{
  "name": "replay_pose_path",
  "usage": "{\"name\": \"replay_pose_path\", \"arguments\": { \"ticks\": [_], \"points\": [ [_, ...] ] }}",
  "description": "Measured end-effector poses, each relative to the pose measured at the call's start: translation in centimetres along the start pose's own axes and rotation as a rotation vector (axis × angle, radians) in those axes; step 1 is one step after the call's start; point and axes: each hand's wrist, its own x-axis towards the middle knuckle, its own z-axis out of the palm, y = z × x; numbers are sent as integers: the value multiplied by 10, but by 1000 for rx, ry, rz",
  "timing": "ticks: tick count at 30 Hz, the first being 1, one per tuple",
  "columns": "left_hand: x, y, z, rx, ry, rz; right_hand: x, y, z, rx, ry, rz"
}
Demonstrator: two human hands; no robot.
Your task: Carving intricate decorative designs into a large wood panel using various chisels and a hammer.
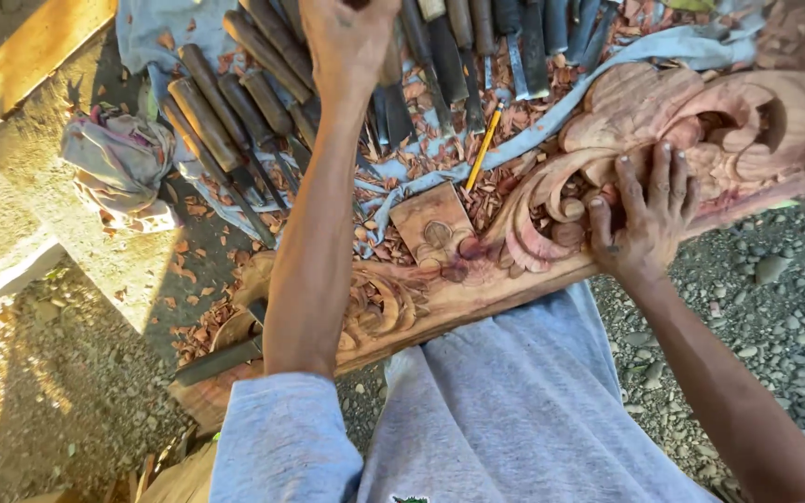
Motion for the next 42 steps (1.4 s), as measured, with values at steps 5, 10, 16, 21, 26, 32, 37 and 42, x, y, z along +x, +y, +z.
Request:
{"name": "replay_pose_path", "arguments": {
  "ticks": [5,10,16,21,26,32,37,42],
  "points": [
    [-12,160,-123,-305,-277,-168,-3,10,-2,141,55,-55],
    [-104,177,-262,25,-66,19,-27,-26,-20,272,176,-122],
    [-217,208,-303,-94,286,-567,-61,-111,-20,568,-138,-630],
    [-296,274,-280,-79,134,-758,-52,-200,-25,708,-482,-988],
    [-288,322,-259,32,-170,-838,-38,-182,0,406,-1221,-1151],
    [-242,304,-233,-510,-445,-1569,-23,-163,30,751,-858,-1240],
    [-252,287,-243,-323,-561,-1410,-25,-156,47,761,-547,-1159],
    [-226,285,-240,-41,-723,-1286,-28,-147,66,852,-451,-1183]
  ]
}}
